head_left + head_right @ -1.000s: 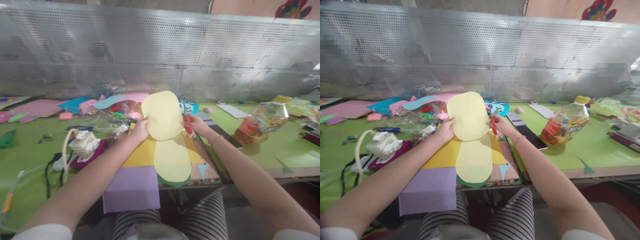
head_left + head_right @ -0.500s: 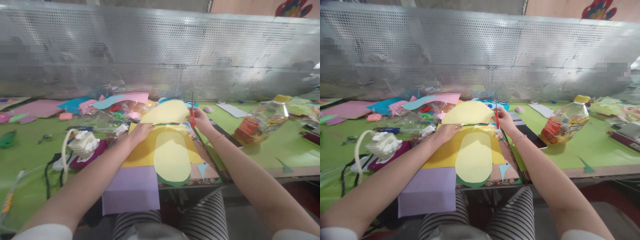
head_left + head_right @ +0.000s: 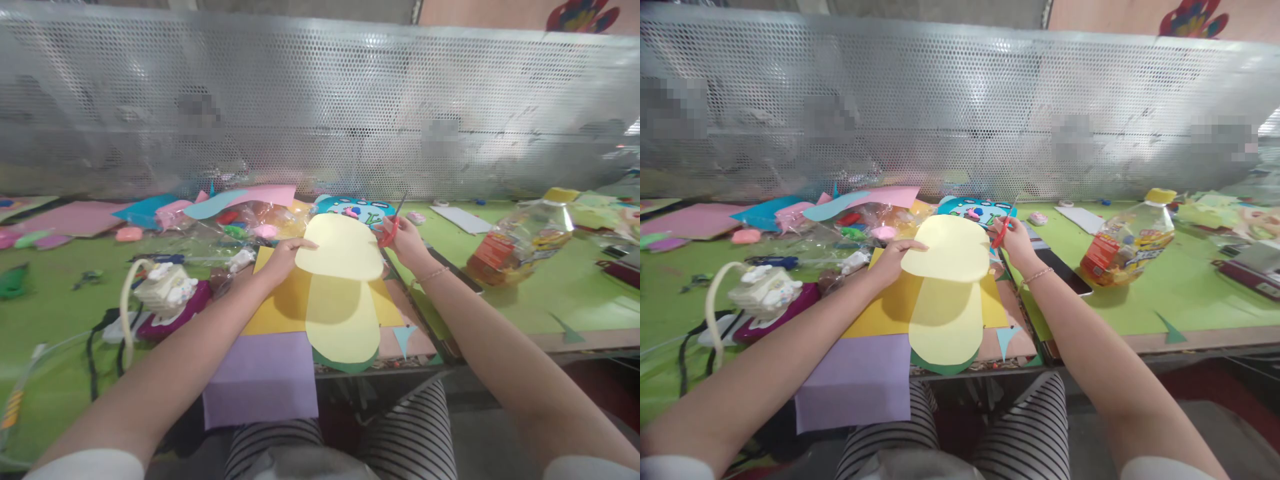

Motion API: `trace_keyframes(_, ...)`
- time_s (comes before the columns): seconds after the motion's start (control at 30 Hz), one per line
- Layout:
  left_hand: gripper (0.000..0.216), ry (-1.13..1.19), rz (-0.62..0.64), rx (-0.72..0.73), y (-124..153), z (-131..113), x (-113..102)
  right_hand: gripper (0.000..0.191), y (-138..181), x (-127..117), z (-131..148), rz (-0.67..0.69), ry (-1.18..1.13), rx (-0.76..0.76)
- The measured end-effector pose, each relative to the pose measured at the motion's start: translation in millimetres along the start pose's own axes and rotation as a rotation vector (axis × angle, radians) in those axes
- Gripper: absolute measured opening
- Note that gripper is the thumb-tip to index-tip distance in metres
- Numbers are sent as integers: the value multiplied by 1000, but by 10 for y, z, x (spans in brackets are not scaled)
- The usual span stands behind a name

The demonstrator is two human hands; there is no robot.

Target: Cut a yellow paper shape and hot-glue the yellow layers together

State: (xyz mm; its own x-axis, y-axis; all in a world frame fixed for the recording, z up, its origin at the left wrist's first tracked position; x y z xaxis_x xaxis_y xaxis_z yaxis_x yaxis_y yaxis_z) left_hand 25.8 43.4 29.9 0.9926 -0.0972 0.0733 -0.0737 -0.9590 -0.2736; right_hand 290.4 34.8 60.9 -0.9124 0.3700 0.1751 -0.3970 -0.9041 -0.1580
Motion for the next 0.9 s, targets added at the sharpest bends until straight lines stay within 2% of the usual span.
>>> trace_keyframes(0.1, 19, -101, 4, 70, 16, -46, 3, 23, 18, 7, -30, 6, 35, 50)
trace_keyframes(0.23, 17, -111, 13, 84, 32, -53, 7, 29, 15, 12, -81, 18, 48, 94)
trace_keyframes(0.4, 15, -81, 51, 93, 51, -71, 26, 36, -40, -7, -117, 39, 71, 55)
trace_keyframes(0.57, 16, -105, 71, 70, 62, -61, 47, 39, -55, 42, -144, 117, 109, 11)
trace_keyframes(0.67, 18, -148, -4, 108, 7, -60, -6, 39, -49, 61, -143, 144, 127, -5)
trace_keyframes(0.77, 25, -249, -182, 207, -102, -73, -186, 38, -52, 53, -123, 149, 129, -20)
trace_keyframes(0.83, 30, -445, -291, 261, -169, -73, -331, 38, -54, 43, -120, 149, 151, -21)
trace_keyframes(0.9, 32, -776, -315, 286, -214, -59, -417, 37, -47, 42, -146, 161, 223, -4)
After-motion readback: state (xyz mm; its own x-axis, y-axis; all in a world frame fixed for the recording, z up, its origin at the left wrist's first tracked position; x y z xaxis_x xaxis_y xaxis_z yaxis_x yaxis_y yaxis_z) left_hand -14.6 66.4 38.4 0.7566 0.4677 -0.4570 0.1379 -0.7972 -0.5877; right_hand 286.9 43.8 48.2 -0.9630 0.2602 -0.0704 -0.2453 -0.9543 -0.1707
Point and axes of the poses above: each hand's wrist, its own y-axis away from the middle knuckle, its own x-axis out of the palm, z = x × y, the point moved 7 cm from there along -y, towards the middle knuckle, and after that the axes turned 10 degrees about -z, right-handed, at the moved point
